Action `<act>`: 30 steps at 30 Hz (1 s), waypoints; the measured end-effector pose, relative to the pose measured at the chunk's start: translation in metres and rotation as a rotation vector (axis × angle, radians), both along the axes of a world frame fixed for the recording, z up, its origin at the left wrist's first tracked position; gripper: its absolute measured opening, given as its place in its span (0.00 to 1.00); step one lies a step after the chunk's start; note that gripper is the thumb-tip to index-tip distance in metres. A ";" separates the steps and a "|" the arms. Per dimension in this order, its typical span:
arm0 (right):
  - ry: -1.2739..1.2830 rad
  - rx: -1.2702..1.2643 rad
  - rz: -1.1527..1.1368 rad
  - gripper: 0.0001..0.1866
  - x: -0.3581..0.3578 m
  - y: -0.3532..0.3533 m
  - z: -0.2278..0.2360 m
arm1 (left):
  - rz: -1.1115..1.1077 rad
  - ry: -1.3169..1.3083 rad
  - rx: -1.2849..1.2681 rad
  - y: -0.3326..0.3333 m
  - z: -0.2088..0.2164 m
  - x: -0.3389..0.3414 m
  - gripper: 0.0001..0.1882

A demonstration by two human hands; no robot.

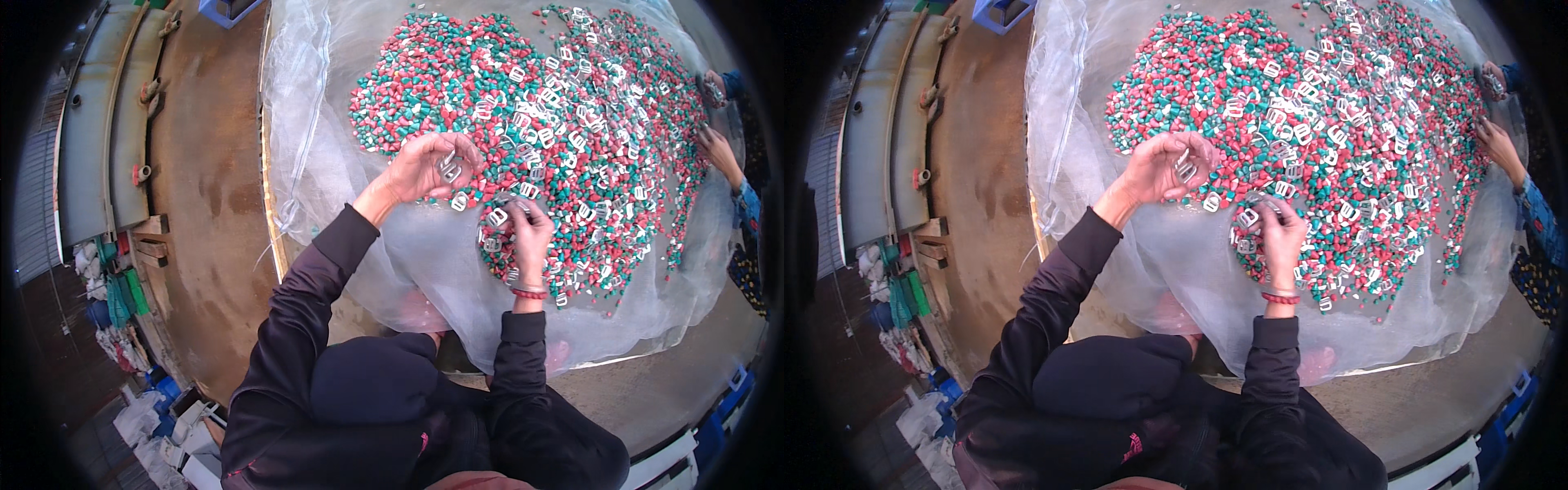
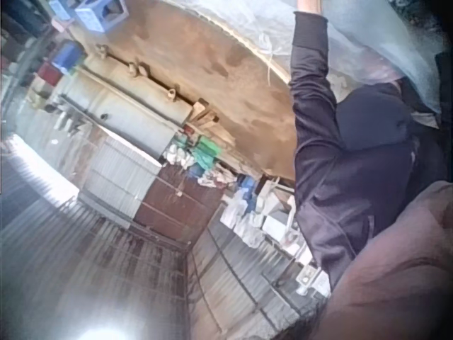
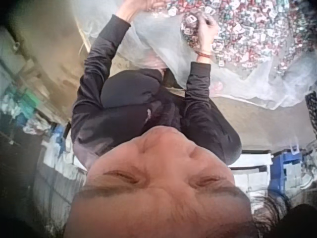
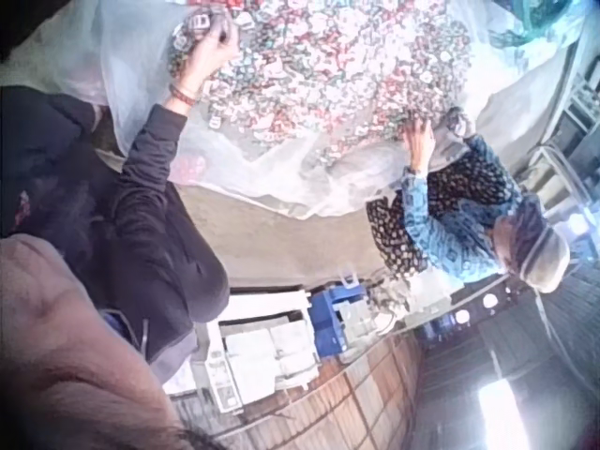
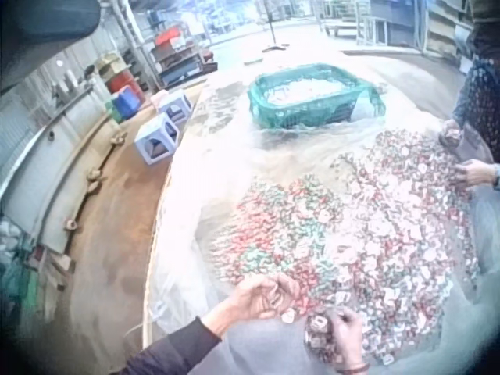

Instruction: The person sits on the floor and sorts small red, green, and white plastic buckles by hand from a large pile on a white sheet. They pick up handfuls of buckles, separate them, and place the sorted items into a green basket nearby.

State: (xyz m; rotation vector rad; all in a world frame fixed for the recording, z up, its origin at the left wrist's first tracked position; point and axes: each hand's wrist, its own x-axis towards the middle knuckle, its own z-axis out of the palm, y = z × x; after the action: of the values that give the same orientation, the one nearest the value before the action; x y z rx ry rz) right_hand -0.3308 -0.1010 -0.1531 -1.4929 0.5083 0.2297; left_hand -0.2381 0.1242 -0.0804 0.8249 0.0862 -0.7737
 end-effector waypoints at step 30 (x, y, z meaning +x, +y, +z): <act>-0.107 0.849 -0.160 0.07 0.010 -0.053 0.032 | -0.324 -0.470 0.637 -0.016 -0.028 0.003 0.10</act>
State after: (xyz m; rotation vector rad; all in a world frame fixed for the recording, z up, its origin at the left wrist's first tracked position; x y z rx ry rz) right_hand -0.3212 -0.1543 -0.1206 -0.6302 0.3694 0.2015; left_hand -0.2354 0.1086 -0.1080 1.6371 -0.2394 -0.8450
